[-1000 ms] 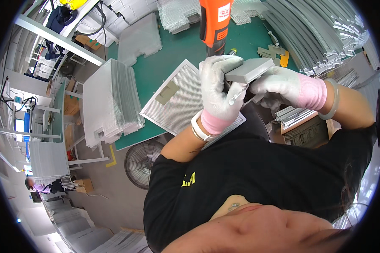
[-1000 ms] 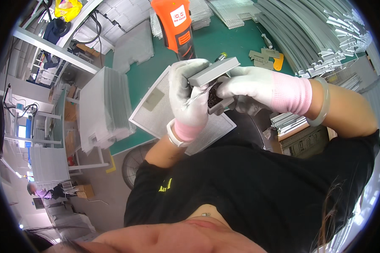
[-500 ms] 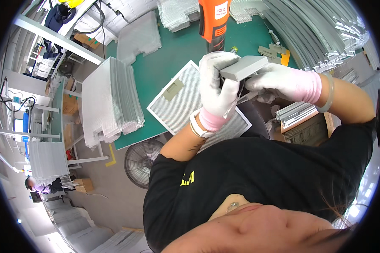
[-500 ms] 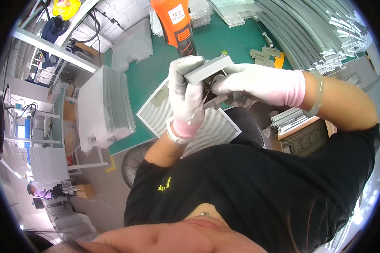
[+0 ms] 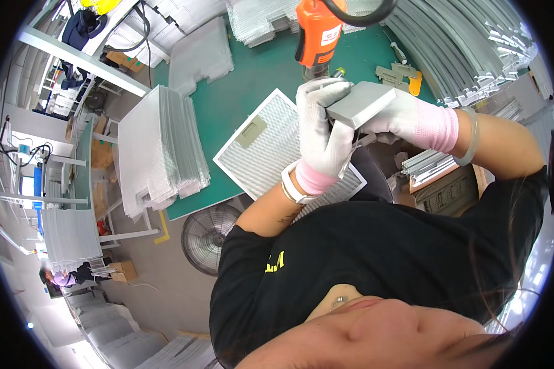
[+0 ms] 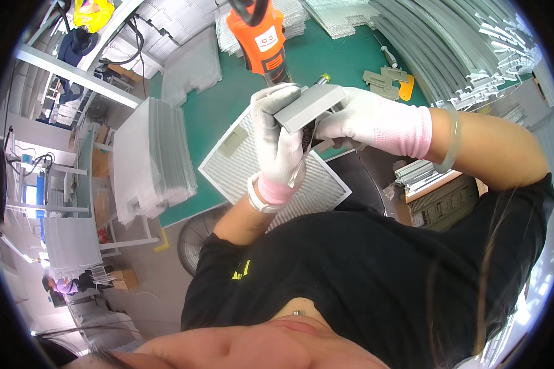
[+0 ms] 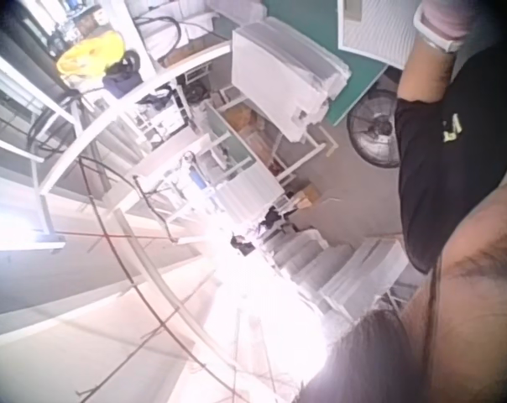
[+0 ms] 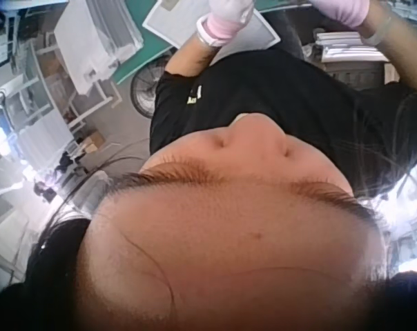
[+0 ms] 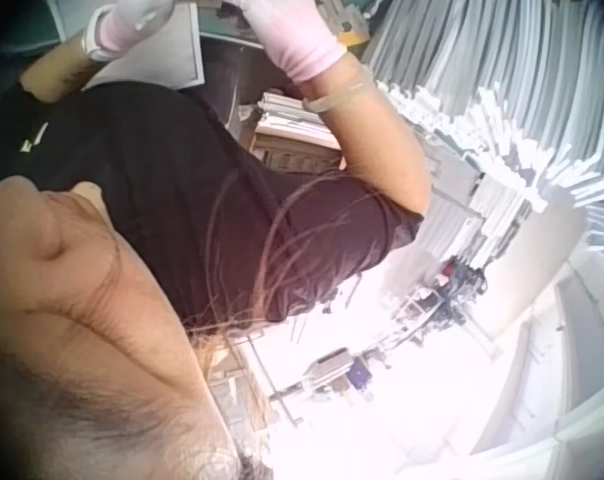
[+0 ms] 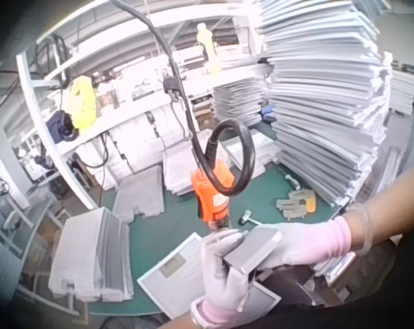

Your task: The person assembles a white plastic panel by placing a small rectangular insert into a recess, then attaching a metal frame. They use a power drill to secure the frame with screws, handling the components one at a time on a green workbench.

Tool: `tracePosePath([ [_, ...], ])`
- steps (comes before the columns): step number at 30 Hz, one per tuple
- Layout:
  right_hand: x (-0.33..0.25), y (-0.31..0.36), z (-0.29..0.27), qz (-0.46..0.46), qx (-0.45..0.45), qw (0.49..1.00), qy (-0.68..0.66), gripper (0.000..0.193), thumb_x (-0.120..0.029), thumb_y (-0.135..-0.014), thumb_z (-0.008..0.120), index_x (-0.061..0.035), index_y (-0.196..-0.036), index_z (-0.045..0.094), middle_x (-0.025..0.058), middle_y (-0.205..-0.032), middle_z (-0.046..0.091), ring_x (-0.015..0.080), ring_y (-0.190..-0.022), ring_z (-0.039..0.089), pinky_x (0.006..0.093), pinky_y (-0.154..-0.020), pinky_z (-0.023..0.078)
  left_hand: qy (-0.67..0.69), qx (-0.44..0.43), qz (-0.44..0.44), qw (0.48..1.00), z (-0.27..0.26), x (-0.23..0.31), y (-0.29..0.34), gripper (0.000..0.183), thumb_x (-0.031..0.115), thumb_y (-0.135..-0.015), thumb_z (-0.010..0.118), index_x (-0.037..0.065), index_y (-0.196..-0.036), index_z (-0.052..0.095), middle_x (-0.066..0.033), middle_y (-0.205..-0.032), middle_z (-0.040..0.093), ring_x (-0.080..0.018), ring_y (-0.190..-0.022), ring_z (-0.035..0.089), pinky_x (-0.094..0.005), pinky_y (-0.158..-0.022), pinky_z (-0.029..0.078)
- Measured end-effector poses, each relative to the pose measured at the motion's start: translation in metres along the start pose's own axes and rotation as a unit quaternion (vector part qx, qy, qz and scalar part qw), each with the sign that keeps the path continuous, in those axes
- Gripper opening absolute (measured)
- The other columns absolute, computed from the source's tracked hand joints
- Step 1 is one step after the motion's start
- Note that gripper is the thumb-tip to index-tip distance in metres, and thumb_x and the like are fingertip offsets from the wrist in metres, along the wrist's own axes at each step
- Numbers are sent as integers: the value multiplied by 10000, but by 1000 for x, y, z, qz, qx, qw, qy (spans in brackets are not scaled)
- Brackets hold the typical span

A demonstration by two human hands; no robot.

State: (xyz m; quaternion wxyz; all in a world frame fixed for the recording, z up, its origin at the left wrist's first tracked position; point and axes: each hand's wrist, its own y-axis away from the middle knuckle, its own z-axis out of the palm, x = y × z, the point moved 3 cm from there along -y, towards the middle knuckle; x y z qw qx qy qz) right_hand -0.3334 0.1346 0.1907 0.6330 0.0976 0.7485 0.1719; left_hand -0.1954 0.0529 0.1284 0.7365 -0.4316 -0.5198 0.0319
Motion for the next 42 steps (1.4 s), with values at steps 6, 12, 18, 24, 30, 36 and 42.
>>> tracePosePath([
  [6, 11, 4, -5, -9, -34, 998, -43, 428, -319, -942, 674, -85, -1296, 614, -10, -957, 640, 59, -752, 521, 222, -663, 439, -34, -18, 21, 999, -11, -3, -6, 322, 9, -869, 563, 2, -1188, 604, -157, -1226, 591, -327, -1193, 511, -446, -1096, 369],
  [12, 8, 2, -1, 4, -20, 1000, -15, 411, -306, -936, 672, -99, -1288, 622, -18, -948, 626, 65, -731, 505, 224, -655, 434, -82, -27, 61, 994, -11, -5, -5, 348, 13, -830, 580, 6, -1177, 610, -157, -1224, 605, -351, -1210, 499, -463, -1113, 353],
  [18, -1, 3, 6, -35, 7, 998, -57, 272, -215, -929, 686, -62, -1153, 670, 9, -1011, 677, 75, -813, 621, 249, -714, 520, -102, -30, 89, 990, -5, 3, -2, 366, 19, -823, 574, 10, -1187, 605, -171, -1226, 598, -367, -1213, 495, -507, -1137, 331],
  [24, -4, -4, 4, -50, -9, 999, -10, 306, -242, -956, 665, -51, -1195, 652, 11, -1011, 678, 71, -847, 631, 255, -729, 524, -88, -25, 74, 993, -7, 1, -2, 355, 27, -862, 559, 3, -1214, 596, -170, -1231, 594, -369, -1226, 487, -520, -1149, 319],
  [30, 5, -1, -6, -12, -24, 1000, 5, 371, -327, -952, 680, -84, -1231, 653, -8, -985, 665, 64, -861, 570, 234, -743, 470, -104, -59, 73, 990, -17, -7, -7, 335, 33, -885, 537, 0, -1213, 598, -171, -1242, 594, -377, -1229, 486, -503, -1142, 321],
  [36, 6, 1, -2, -15, 5, 1000, -2, 360, -299, -940, 697, -83, -1225, 653, 0, -1001, 668, 84, -848, 587, 246, -732, 481, -90, -67, 81, 990, -12, -5, -6, 373, 15, -863, 527, -4, -1231, 585, -180, -1248, 586, -389, -1224, 482, -511, -1144, 320],
  [42, 8, -14, 1, -102, 41, 994, -8, 346, -294, -935, 694, -81, -1204, 650, -11, -963, 672, 63, -792, 566, 233, -650, 461, -76, -23, 62, 995, 0, -3, -1, 389, -1, -851, 517, -3, -1235, 576, -188, -1252, 572, -402, -1251, 471, -519, -1151, 315],
])
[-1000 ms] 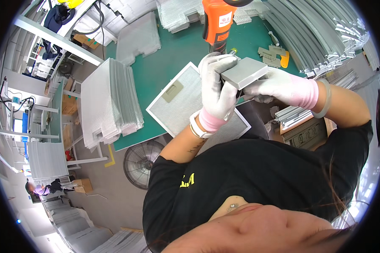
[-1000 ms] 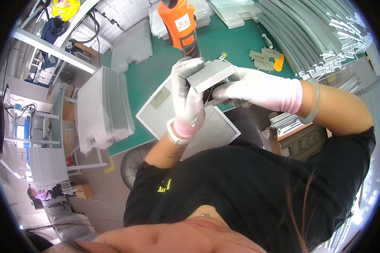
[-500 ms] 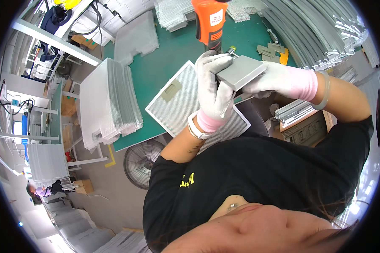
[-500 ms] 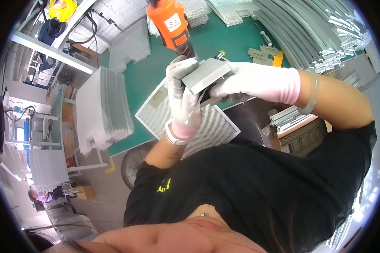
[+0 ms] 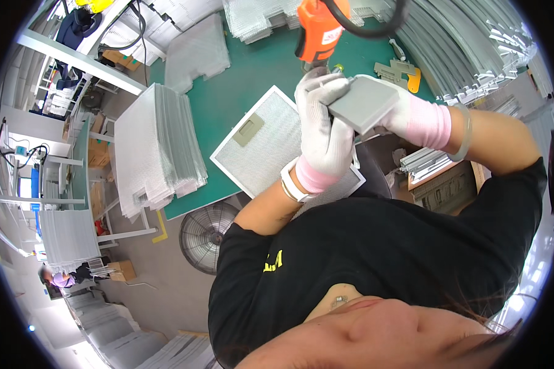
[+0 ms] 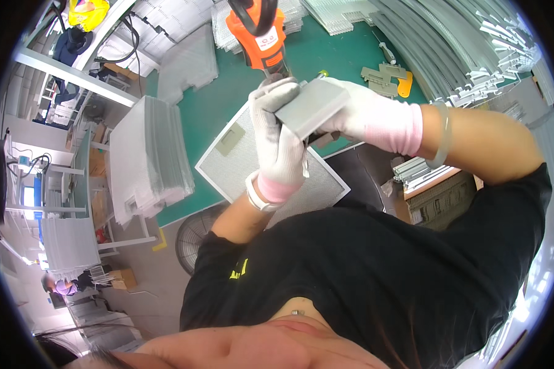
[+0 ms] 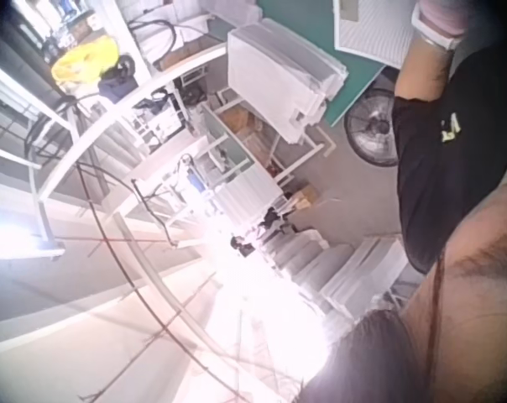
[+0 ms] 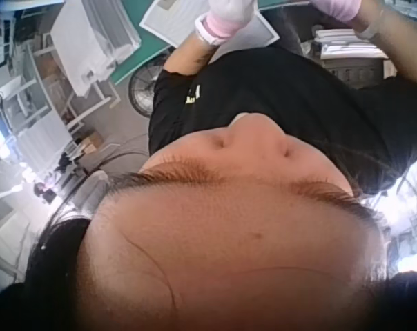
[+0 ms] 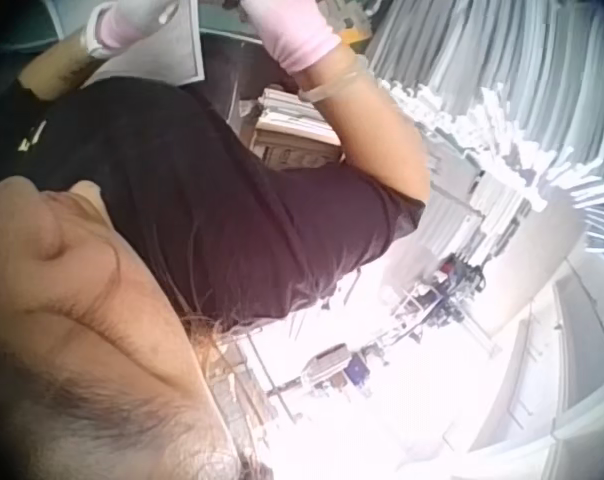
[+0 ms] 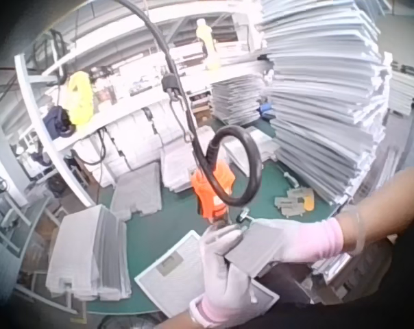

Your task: The person assembles a white plastic panel by placing a small rectangular insert into a recess, then attaching a metal frame. They use a power drill to secure the frame with screws, handling the components one at a time on a green workbench.

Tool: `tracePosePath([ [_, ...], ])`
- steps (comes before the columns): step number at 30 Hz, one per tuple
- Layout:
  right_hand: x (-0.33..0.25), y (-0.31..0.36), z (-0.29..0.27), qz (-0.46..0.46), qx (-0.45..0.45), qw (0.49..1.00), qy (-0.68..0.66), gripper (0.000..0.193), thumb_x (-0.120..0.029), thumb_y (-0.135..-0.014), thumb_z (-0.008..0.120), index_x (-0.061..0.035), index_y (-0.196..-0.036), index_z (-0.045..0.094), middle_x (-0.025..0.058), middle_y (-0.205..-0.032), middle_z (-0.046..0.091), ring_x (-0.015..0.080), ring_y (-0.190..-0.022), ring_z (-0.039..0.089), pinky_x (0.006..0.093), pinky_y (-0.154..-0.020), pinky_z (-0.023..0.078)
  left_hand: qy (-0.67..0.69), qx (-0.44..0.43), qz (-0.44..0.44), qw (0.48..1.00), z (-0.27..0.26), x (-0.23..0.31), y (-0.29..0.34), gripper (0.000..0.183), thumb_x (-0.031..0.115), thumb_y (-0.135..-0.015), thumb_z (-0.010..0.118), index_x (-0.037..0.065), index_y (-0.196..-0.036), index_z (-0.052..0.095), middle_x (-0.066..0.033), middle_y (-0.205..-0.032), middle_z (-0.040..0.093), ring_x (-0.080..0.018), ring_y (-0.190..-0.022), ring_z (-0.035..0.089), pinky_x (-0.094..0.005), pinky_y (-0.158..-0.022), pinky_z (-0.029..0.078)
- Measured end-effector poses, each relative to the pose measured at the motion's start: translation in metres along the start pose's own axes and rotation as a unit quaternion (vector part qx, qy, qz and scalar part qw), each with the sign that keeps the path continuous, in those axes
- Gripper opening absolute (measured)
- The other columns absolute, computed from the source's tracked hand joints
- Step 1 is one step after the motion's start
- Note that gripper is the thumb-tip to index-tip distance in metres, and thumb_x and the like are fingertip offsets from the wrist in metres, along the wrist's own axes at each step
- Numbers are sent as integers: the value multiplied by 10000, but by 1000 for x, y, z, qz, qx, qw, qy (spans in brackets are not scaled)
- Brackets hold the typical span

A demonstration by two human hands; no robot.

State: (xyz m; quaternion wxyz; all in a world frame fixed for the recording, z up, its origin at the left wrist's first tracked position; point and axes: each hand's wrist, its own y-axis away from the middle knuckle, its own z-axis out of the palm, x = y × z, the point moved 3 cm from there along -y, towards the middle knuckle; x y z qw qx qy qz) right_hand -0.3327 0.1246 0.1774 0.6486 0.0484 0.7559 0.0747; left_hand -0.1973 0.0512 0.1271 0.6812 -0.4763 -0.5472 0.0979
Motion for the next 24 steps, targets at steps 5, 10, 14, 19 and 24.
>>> tracePosePath([
  [5, -2, -7, -12, 89, -81, 992, 44, 368, -348, -919, 708, -94, -1176, 638, -24, -879, 652, 53, -681, 511, 219, -605, 423, -24, -44, -25, 998, -11, -13, -1, 322, 1, -957, 500, -5, -1275, 551, -152, -1325, 506, -294, -1365, 420, -412, -1170, 321],
  [10, -3, -1, -11, 81, -23, 996, 39, 333, -349, -924, 699, -92, -1128, 645, -24, -866, 641, 57, -701, 514, 225, -626, 424, 12, -48, -50, 998, -16, -24, -3, 295, 27, -970, 519, 6, -1261, 564, -142, -1338, 503, -279, -1370, 430, -397, -1156, 347],
  [14, -4, 2, -9, 99, -29, 994, 39, 323, -353, -916, 705, -95, -1105, 658, -21, -861, 638, 70, -727, 528, 236, -650, 435, 5, -33, -46, 998, -12, -22, -1, 300, 35, -941, 551, 13, -1239, 581, -156, -1298, 560, -346, -1308, 464, -450, -1153, 334],
  [19, -12, -1, -3, 45, -34, 998, 32, 248, -265, -890, 712, -68, -1039, 684, 1, -859, 646, 84, -738, 552, 250, -648, 452, 13, -16, -35, 999, -6, -11, 0, 326, 43, -913, 560, -15, -1233, 579, -197, -1261, 570, -400, -1264, 474, -484, -1145, 329],
  [24, 9, -18, -9, -44, -42, 992, 112, 263, -221, -881, 688, -2, -1027, 688, 37, -869, 661, 120, -759, 595, 306, -677, 510, 30, -8, -38, 999, -2, 0, -4, 334, 44, -903, 537, -53, -1221, 567, -208, -1235, 554, -409, -1238, 476, -489, -1129, 336],
])
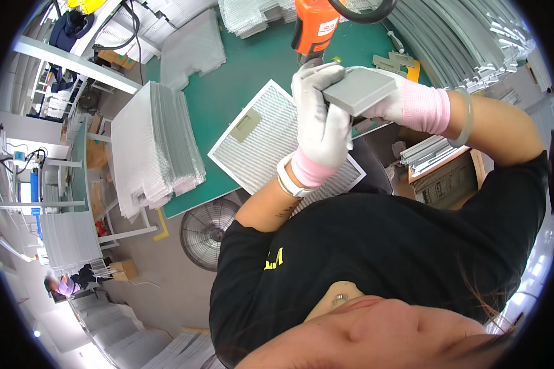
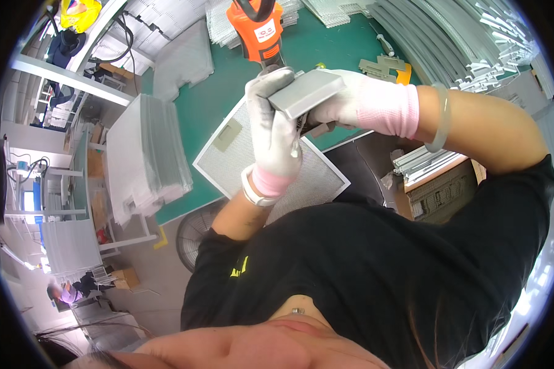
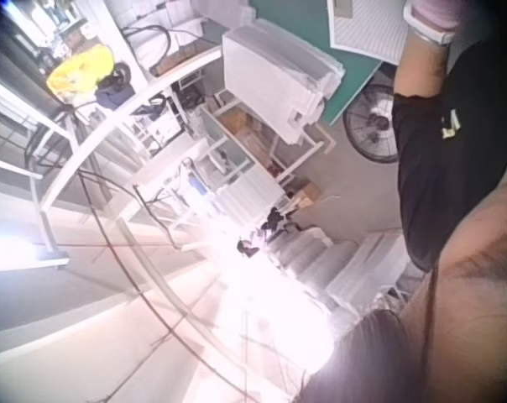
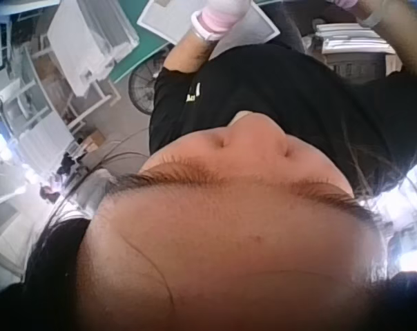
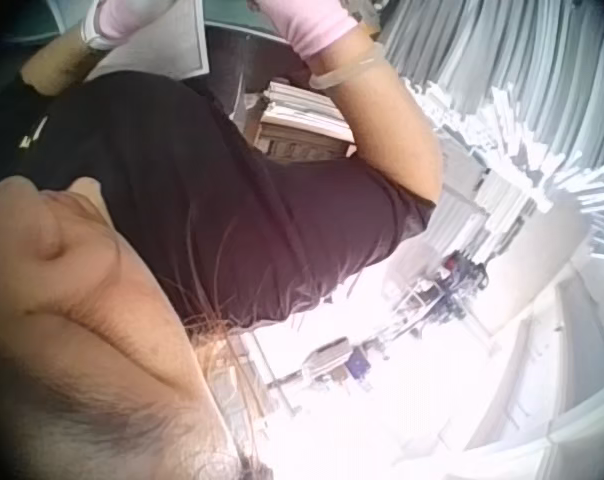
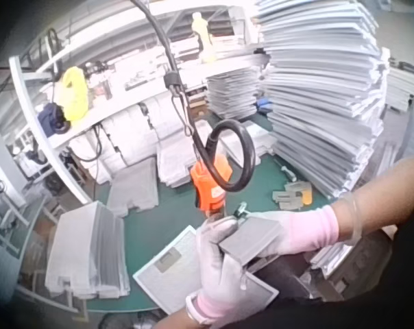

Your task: The person assembles a white plastic panel by placing a small rectangular insert into a recess, then attaching a metal frame. They use a power drill to secure the frame with screws, handling the components one at a time on a green workbench.

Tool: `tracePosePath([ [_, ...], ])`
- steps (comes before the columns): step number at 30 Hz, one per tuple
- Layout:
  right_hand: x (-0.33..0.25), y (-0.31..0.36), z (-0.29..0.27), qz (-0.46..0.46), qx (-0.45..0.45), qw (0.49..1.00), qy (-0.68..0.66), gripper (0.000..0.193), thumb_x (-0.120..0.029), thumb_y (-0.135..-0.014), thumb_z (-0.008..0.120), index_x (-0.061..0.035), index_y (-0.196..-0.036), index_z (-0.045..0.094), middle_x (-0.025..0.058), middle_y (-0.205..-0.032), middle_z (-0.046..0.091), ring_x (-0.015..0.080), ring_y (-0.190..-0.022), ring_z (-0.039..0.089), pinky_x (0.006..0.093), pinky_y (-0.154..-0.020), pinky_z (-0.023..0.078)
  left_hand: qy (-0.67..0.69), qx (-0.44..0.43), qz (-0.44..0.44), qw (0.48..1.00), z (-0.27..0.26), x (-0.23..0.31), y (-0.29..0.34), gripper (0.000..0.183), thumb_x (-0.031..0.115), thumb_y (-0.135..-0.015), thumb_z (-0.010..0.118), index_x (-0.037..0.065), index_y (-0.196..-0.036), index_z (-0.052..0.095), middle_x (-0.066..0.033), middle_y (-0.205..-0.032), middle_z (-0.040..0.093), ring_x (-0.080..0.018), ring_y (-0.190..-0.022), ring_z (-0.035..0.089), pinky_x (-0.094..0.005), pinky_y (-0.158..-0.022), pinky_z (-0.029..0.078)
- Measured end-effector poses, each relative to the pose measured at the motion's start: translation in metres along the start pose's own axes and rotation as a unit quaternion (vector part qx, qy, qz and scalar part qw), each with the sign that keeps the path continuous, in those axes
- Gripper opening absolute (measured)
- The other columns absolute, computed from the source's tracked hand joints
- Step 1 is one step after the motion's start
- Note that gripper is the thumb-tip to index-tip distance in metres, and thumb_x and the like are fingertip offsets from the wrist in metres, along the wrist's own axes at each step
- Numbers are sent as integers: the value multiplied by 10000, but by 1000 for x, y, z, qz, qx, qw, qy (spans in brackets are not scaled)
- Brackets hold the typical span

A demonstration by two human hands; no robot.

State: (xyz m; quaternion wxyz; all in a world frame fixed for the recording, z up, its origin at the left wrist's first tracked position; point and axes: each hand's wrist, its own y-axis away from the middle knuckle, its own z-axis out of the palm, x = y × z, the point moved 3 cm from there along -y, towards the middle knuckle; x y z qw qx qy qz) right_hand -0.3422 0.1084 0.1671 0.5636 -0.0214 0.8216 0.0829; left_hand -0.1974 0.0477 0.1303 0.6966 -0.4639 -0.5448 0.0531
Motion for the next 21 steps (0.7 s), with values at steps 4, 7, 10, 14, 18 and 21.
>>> tracePosePath([
  [4, -14, 7, -3, 119, -38, 990, -58, 378, -303, -896, 711, 10, -1105, 687, 64, -928, 678, 142, -838, 611, 314, -766, 519, 74, 13, -101, 992, -9, -9, 1, 318, 38, -916, 520, -34, -1220, 584, -193, -1207, 550, -346, -1233, 488, -442, -1112, 357],
  [7, -12, 16, -1, 51, 3, 998, -42, 499, -345, -903, 709, 8, -1244, 618, 89, -1039, 675, 151, -903, 602, 302, -824, 499, 61, 9, -84, 995, -14, -16, 2, 317, 9, -907, 498, -23, -1208, 592, -177, -1206, 558, -331, -1231, 495, -430, -1108, 366],
  [10, -13, 28, 1, 14, 140, 990, 6, 456, -149, -871, 719, -33, -1266, 523, 59, -1061, 594, 144, -946, 569, 293, -870, 478, 21, -4, -63, 998, -16, -14, -1, 323, -4, -890, 490, -17, -1196, 595, -156, -1209, 572, -327, -1220, 504, -429, -1109, 373],
  [14, -14, 37, 3, -158, 319, 928, 113, 317, -126, -774, 804, -62, -977, 568, 9, -846, 495, 105, -780, 465, 279, -723, 439, 44, 8, -92, 995, -13, -15, -1, 305, 7, -890, 531, -8, -1187, 600, -150, -1189, 578, -317, -1206, 514, -418, -1101, 381],
  [18, -5, 36, 6, -198, 321, 912, 163, 208, -104, -757, 812, -47, -910, 683, 1, -764, 474, 114, -687, 451, 286, -635, 398, 128, 39, -101, 986, -11, -12, 1, 263, 35, -910, 597, 1, -1171, 609, -136, -1145, 582, -284, -1165, 528, -400, -1075, 391],
  [21, -12, 35, 12, -173, 299, 927, 147, 308, -128, -774, 807, -37, -1062, 751, 40, -827, 606, 133, -716, 559, 279, -662, 454, 85, 37, -129, 987, -13, -14, -1, 204, 38, -925, 629, -2, -1124, 625, -115, -1113, 583, -248, -1090, 551, -370, -1010, 426],
])
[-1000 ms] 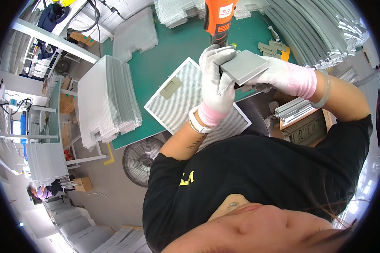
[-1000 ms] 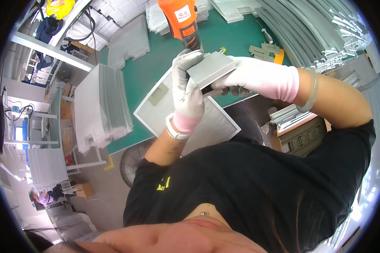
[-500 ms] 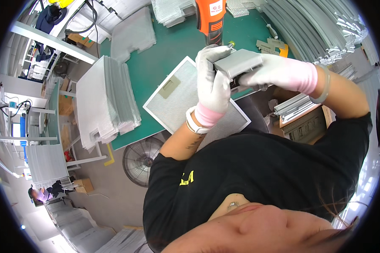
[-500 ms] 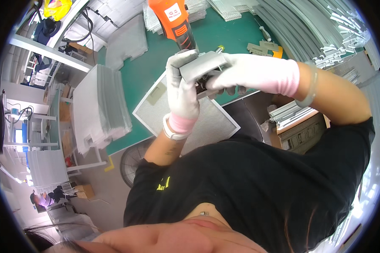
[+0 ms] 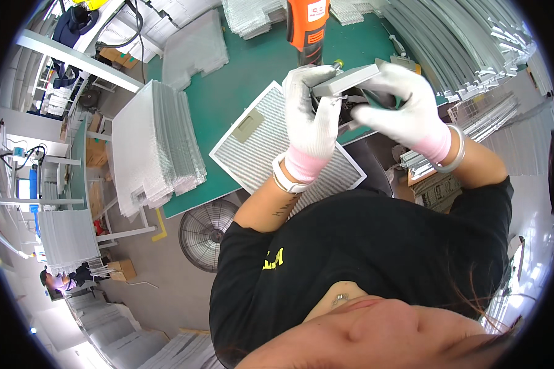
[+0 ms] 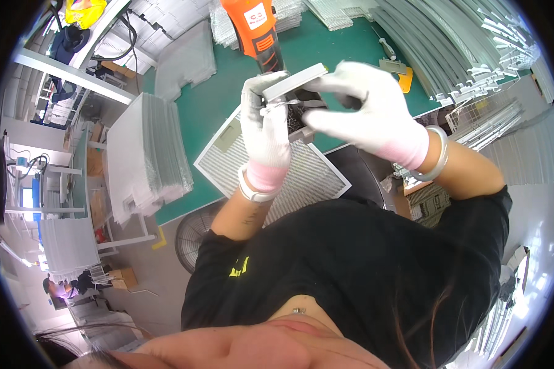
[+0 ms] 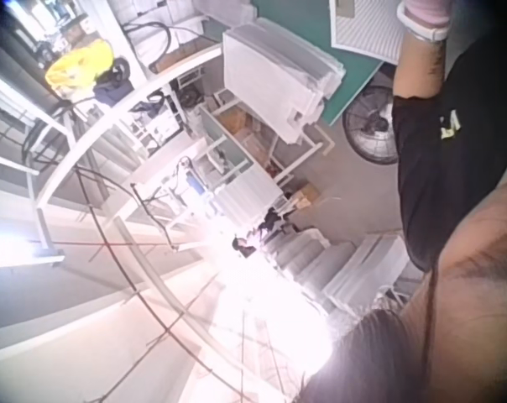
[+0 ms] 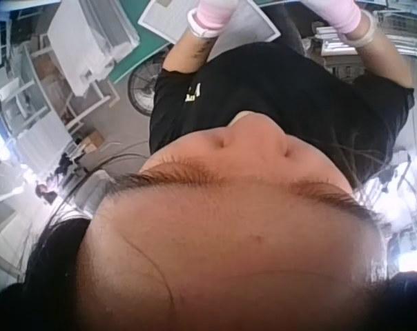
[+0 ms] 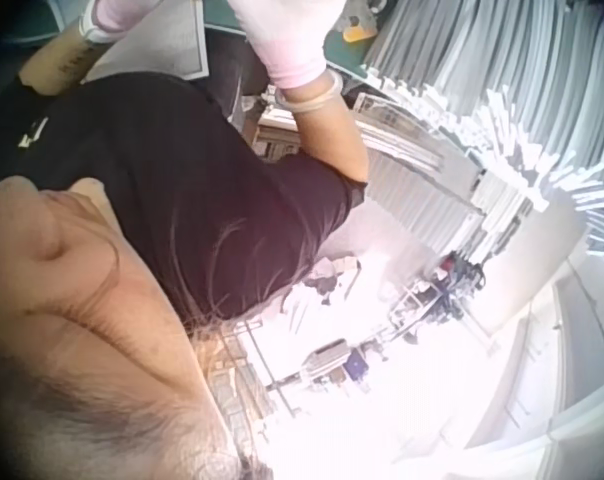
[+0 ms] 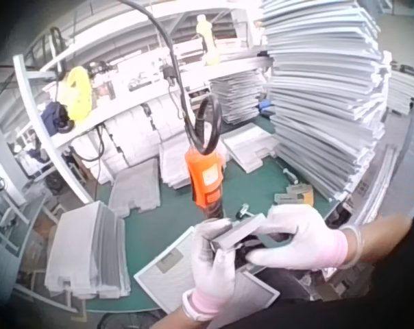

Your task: The person assembles a white plastic panel by placing a small rectangular insert into a recess, then attaching a metal frame. They use a power drill to secure the frame with screws, handling the components one at a time on a green workbench.

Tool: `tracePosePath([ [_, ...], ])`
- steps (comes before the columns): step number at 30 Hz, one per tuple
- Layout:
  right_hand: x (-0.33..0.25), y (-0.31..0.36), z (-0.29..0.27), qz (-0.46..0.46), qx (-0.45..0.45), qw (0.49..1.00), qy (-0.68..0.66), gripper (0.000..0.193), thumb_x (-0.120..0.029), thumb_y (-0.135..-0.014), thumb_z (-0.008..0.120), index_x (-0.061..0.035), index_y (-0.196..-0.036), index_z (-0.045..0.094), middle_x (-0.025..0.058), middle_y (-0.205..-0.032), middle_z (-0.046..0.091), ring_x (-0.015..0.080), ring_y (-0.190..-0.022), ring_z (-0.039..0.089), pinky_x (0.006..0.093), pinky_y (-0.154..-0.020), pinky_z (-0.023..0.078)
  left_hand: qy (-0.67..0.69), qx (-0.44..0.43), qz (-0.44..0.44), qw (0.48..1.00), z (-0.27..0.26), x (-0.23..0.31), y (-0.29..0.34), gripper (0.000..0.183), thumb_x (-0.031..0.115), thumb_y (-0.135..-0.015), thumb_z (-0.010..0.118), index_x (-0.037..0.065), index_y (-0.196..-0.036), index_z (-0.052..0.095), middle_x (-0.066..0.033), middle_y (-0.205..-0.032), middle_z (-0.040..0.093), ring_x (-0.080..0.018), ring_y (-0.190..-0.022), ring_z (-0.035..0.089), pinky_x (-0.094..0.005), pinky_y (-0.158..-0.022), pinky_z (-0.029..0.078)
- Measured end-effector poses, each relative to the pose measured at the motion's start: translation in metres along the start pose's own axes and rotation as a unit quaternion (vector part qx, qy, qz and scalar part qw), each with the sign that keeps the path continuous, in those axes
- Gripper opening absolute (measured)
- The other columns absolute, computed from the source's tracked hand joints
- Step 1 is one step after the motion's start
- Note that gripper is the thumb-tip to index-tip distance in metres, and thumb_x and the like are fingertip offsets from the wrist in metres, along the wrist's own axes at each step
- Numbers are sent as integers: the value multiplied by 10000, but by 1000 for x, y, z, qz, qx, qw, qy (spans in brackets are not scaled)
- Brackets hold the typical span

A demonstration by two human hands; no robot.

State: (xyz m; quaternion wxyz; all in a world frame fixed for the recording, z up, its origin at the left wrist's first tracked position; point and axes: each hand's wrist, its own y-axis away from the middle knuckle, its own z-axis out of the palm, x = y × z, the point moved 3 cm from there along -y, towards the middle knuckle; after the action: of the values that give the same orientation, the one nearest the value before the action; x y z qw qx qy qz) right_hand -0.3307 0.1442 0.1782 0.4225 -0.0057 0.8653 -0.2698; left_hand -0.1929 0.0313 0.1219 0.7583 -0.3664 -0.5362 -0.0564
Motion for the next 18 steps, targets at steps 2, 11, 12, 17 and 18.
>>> tracePosePath([
  [2, -3, -6, 13, -48, 4, 998, -36, 338, -148, -809, 784, -24, -1121, 750, 104, -957, 727, 179, -772, 660, 282, -710, 513, -16, -5, -15, 1000, 0, 4, 0, 172, 27, -926, 633, -7, -1095, 632, -105, -1082, 586, -224, -1025, 563, -346, -949, 449],
  [11, 31, 14, 4, 26, 210, 953, -216, 93, -39, -910, 721, -29, -1003, 719, 4, -765, 612, 98, -697, 555, 268, -681, 468, 47, 37, -24, 998, -9, 14, -2, 106, 17, -963, 608, -8, -1059, 644, -29, -933, 584, -84, -833, 532, -250, -788, 459],
  [12, 45, 20, 3, 73, 202, 936, -278, 86, -62, -963, 690, -13, -1034, 699, -1, -813, 609, 91, -717, 530, 265, -671, 438, 53, 38, -20, 998, -11, 15, -3, 105, 17, -965, 604, -7, -1059, 644, -24, -931, 586, -76, -830, 529, -246, -785, 457],
  [17, 98, 41, 24, 180, 119, 840, -497, 176, -136, -1000, 656, -15, -1127, 665, 0, -873, 593, 104, -706, 513, 270, -689, 427, 47, 31, -33, 998, -16, 18, -2, 120, 11, -961, 597, -9, -1071, 642, -30, -951, 591, -80, -852, 534, -249, -788, 457],
  [18, 105, 45, 28, 203, 116, 818, -526, 196, -144, -1003, 654, -16, -1152, 656, -4, -873, 587, 107, -710, 513, 272, -698, 433, 39, 30, -24, 998, -16, 18, -2, 125, 8, -960, 596, -9, -1076, 640, -29, -951, 590, -80, -854, 534, -250, -788, 456],
])
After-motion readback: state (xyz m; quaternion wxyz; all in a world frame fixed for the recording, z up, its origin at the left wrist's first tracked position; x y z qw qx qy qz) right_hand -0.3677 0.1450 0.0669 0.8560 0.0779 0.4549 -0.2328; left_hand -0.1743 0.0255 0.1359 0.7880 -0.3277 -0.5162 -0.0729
